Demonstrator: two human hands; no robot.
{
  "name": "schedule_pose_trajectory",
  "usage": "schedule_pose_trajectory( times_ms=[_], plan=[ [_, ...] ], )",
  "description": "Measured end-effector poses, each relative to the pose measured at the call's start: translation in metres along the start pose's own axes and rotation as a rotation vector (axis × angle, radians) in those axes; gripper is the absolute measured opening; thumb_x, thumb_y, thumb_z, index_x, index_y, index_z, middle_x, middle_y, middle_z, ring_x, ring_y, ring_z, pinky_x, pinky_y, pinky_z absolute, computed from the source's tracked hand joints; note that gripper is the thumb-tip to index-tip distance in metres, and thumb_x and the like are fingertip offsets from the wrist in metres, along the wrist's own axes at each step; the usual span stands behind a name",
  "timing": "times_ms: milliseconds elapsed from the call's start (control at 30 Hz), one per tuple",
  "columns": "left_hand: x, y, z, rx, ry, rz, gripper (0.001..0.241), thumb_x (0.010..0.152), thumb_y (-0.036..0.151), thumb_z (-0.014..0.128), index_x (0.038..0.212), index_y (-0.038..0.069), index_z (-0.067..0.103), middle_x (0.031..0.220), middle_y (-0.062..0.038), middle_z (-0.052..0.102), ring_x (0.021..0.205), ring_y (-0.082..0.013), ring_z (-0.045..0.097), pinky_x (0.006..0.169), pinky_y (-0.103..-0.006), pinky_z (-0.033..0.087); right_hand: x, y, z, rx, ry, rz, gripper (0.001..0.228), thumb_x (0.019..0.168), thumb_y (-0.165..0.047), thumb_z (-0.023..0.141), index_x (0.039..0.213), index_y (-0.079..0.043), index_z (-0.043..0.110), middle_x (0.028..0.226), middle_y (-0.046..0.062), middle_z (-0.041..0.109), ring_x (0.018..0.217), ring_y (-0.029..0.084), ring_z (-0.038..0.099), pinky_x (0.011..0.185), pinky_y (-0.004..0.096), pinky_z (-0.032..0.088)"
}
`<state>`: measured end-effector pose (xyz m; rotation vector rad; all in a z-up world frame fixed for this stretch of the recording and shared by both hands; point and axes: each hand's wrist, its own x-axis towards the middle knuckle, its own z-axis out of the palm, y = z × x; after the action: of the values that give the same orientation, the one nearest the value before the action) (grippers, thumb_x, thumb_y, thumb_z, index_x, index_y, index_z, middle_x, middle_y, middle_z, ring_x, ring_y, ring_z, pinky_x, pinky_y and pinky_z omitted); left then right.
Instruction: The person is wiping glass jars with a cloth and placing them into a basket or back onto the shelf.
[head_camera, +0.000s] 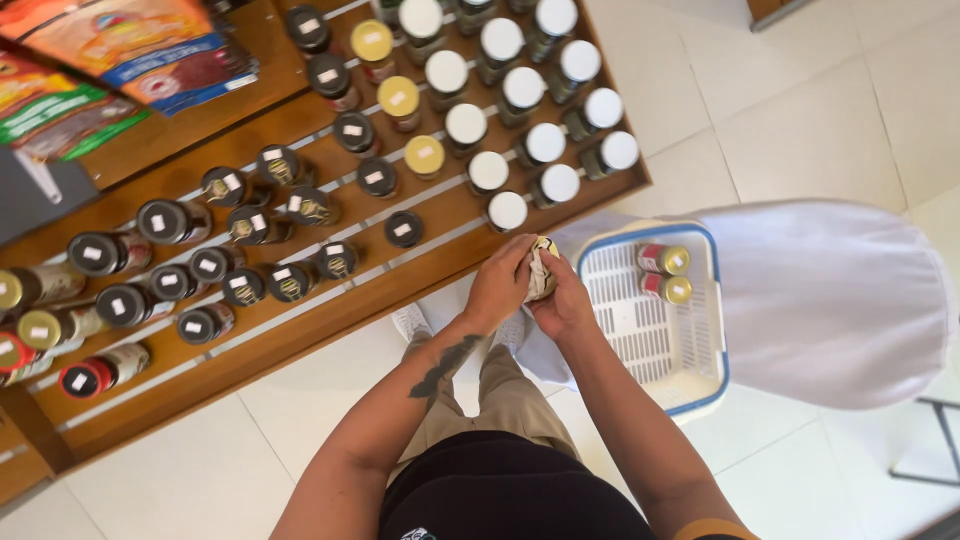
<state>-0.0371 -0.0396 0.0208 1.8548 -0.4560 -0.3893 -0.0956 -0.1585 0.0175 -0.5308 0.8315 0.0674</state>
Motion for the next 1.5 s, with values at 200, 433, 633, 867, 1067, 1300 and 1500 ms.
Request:
schedule_pose_trajectory(
  times_ms=[200, 433, 633, 867, 1067, 1300, 1500],
  plan=[
    [-0.003, 0.011, 0.06, -0.023, -0.136, 0.073, 0.04, 0.096, 0.001, 0.054, 0.135, 0.005, 0.061, 0.14, -0.016, 0.063, 0.126, -0.0366, 0.061, 0.104, -0.0403, 0.051, -0.01, -0.019, -0.065, 0.148, 0.07, -0.263, 0.046, 0.092, -0.005, 0.059, 0.138, -0.011, 0.055, 0.117, 0.005, 0.068, 0.108, 0.02, 0.066, 0.096, 0.036, 0.056],
    [0.001, 0.015, 0.134, 0.027, -0.355, -0.002, 0.04, 0.097, 0.004, 0.056, 0.137, 0.008, 0.06, 0.141, -0.013, 0.063, 0.123, -0.0347, 0.063, 0.101, -0.0395, 0.052, -0.012, -0.037, -0.152, 0.222, 0.231, -0.348, 0.031, 0.097, -0.01, 0.063, 0.128, -0.005, 0.061, 0.111, 0.006, 0.07, 0.101, 0.02, 0.068, 0.088, 0.034, 0.058],
    [-0.003, -0.013, 0.181, 0.128, -0.455, 0.074, 0.045, 0.093, 0.007, 0.063, 0.138, 0.007, 0.06, 0.139, -0.015, 0.062, 0.126, -0.0353, 0.06, 0.104, -0.0418, 0.049, 0.011, -0.057, -0.239, -0.387, 0.738, -0.328, 0.047, 0.098, -0.04, 0.075, 0.119, 0.003, 0.074, 0.102, 0.011, 0.074, 0.092, 0.023, 0.07, 0.079, 0.036, 0.054],
    [-0.005, -0.02, 0.192, 0.163, -0.499, 0.049, 0.043, 0.093, 0.007, 0.064, 0.136, 0.008, 0.061, 0.135, -0.015, 0.065, 0.123, -0.0349, 0.061, 0.103, -0.0423, 0.05, 0.037, -0.089, -0.27, -1.172, 1.023, -0.204, 0.099, 0.073, -0.044, 0.086, 0.155, -0.027, 0.035, 0.137, 0.021, 0.053, 0.121, 0.039, 0.059, 0.096, 0.05, 0.05],
    [-0.009, -0.029, 0.185, 0.209, -0.488, 0.031, 0.042, 0.093, 0.008, 0.063, 0.135, 0.008, 0.061, 0.135, -0.015, 0.065, 0.124, -0.0352, 0.061, 0.104, -0.0428, 0.05, 0.04, -0.093, -0.258, -1.341, 0.941, 0.006, 0.087, 0.08, -0.044, 0.08, 0.153, -0.03, 0.035, 0.139, 0.017, 0.056, 0.122, 0.039, 0.062, 0.095, 0.053, 0.052],
    [-0.016, -0.03, 0.167, 0.241, -0.475, -0.011, 0.043, 0.093, 0.009, 0.064, 0.136, 0.008, 0.06, 0.137, -0.016, 0.063, 0.124, -0.0357, 0.06, 0.104, -0.0436, 0.049, 0.006, -0.088, -0.26, -1.475, 0.905, -0.029, 0.082, 0.08, -0.045, 0.08, 0.149, -0.03, 0.039, 0.128, 0.018, 0.064, 0.115, 0.039, 0.065, 0.092, 0.054, 0.052],
    [-0.025, -0.035, 0.159, 0.222, -0.491, 0.117, 0.065, 0.088, 0.018, 0.071, 0.148, 0.009, 0.049, 0.15, -0.018, 0.053, 0.138, -0.0368, 0.051, 0.113, -0.0419, 0.045, -0.077, -0.111, -0.207, -1.67, 0.705, -0.176, 0.08, 0.076, -0.049, 0.08, 0.147, -0.027, 0.05, 0.113, 0.015, 0.075, 0.106, 0.038, 0.071, 0.088, 0.05, 0.056]
  ],
)
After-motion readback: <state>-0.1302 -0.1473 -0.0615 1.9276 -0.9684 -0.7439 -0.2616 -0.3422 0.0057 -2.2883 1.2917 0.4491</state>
